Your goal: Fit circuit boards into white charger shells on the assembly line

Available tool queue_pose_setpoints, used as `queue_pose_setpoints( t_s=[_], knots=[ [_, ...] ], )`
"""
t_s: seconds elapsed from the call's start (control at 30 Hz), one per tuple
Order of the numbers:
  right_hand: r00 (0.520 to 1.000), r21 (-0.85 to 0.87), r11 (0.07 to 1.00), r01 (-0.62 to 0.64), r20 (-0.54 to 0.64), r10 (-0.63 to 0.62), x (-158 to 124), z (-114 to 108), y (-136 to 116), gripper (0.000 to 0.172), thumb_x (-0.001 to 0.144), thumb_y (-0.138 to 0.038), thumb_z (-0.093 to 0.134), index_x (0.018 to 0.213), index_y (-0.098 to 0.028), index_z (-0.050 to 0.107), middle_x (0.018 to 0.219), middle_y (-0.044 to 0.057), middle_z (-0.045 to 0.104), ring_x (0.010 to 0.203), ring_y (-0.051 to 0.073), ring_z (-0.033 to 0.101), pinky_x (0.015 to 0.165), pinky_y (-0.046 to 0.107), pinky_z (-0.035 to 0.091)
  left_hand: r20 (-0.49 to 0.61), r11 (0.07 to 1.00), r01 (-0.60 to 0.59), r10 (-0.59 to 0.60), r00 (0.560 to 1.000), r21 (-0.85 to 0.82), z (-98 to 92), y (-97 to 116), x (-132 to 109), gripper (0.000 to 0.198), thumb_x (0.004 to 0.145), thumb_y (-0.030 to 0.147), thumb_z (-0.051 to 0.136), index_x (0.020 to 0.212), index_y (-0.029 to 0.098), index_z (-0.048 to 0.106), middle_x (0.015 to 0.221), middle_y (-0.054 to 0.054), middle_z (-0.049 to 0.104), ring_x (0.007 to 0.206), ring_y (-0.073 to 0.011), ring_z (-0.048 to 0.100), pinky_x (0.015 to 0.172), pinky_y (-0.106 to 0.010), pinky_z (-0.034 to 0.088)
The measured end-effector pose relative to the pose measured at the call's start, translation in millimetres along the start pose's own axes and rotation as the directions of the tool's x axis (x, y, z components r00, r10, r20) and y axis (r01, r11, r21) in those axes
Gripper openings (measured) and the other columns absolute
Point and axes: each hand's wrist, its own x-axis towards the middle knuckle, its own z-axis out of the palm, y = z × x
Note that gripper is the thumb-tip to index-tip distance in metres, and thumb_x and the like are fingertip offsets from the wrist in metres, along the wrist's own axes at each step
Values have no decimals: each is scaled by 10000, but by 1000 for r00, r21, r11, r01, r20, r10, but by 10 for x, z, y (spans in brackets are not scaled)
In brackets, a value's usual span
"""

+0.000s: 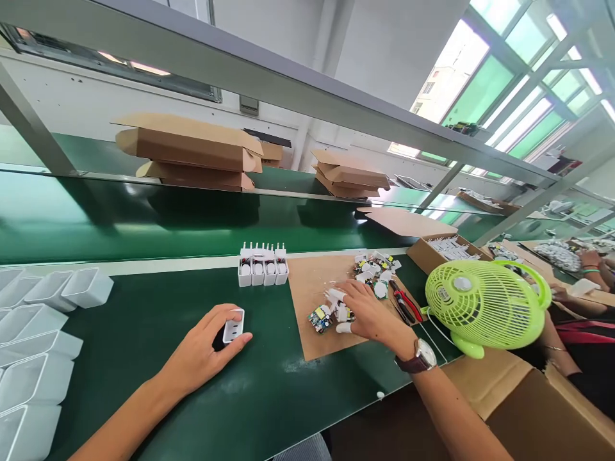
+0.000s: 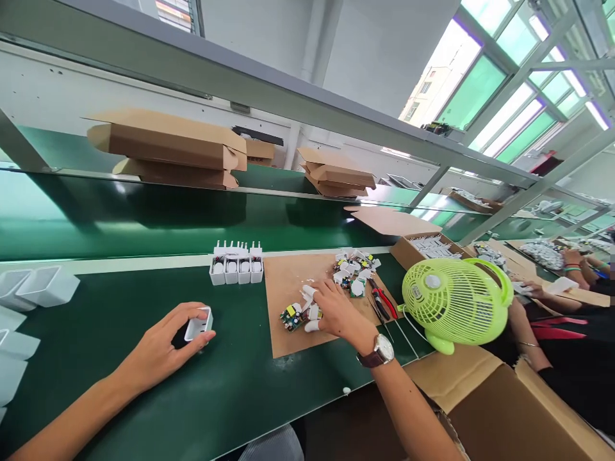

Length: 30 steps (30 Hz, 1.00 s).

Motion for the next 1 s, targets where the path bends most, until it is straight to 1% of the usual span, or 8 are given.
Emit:
queue_pose_setpoints(
  t_s=[0.13, 0.2, 0.3, 0.37, 0.47, 0.63, 0.77, 1.0],
  knots=[
    [988, 12, 989, 150, 37, -150, 2, 21, -40, 673, 769, -48, 681, 1394, -240, 519, 1440, 129, 576, 1413, 338, 443, 1171, 578, 368, 12, 1000, 19, -19, 1000, -12, -1, 10, 1, 283, 939, 507, 611, 1047, 248, 644, 1125, -58, 717, 904, -187, 724, 810, -276, 586],
    [979, 41, 979, 199, 45, -200, 57, 52, -123, 587, 737, -5, 635, 1285, -212, 593, 1279, 117, 661, 1297, 315, 546, 1160, 557, 392, 2, 999, 33, -33, 999, -23, 1, 18, 4, 292, 934, 517, 608, 1041, 248, 647, 1119, -60, 720, 897, -192, 724, 800, -282, 587],
    [988, 183, 971, 156, -16, -156, 194, 81, -275, 468, 792, -68, 633, 1236, -217, 613, 1122, 87, 690, 1077, 263, 647, 1019, 460, 525, -7, 998, 56, -56, 998, -41, 8, 21, 8, 297, 926, 523, 609, 1028, 247, 647, 1125, -64, 721, 907, -199, 724, 792, -288, 588],
    [990, 290, 947, 137, -79, -119, 308, 115, -393, 462, 854, -145, 637, 1302, -238, 576, 1161, 82, 679, 1061, 243, 656, 950, 402, 559, 7, 997, 64, -64, 998, -51, 8, 25, 10, 291, 921, 509, 622, 1041, 246, 644, 1136, -60, 720, 953, -206, 725, 829, -296, 588],
    [977, 331, 922, 200, -143, -160, 490, 243, -572, 442, 902, -184, 628, 1336, -230, 553, 1265, 109, 646, 1148, 252, 638, 994, 405, 544, 70, 991, 126, -123, 990, -50, -14, 45, 10, 305, 923, 481, 629, 1122, 251, 619, 1156, -46, 716, 986, -206, 722, 851, -300, 590],
    [969, 223, 943, 248, -37, -246, 682, 472, -682, 452, 851, -176, 697, 1284, -154, 569, 1299, 179, 625, 1194, 320, 618, 1012, 495, 538, 182, 967, 248, -233, 955, -64, -92, 67, 2, 491, 867, 460, 718, 1281, 257, 550, 1237, -51, 694, 1070, -231, 710, 915, -341, 591],
    [976, 239, 947, 214, -4, -220, 747, 453, -620, 391, 843, -139, 657, 1227, -154, 585, 1127, 136, 687, 1028, 290, 674, 901, 452, 577, 237, 966, 230, -199, 951, -113, -108, 47, 8, 682, 809, 425, 797, 1394, 253, 490, 1378, -93, 625, 1239, -282, 647, 1046, -412, 549],
    [945, 366, 876, 316, -200, -257, 906, 611, -647, 487, 840, -125, 611, 1316, -190, 532, 1203, 135, 654, 1104, 282, 651, 940, 458, 578, 279, 967, 175, -119, 953, -185, -183, 58, 6, 832, 831, 287, 764, 1537, 275, 324, 1438, -132, 538, 1310, -294, 580, 1122, -471, 500]
  ],
)
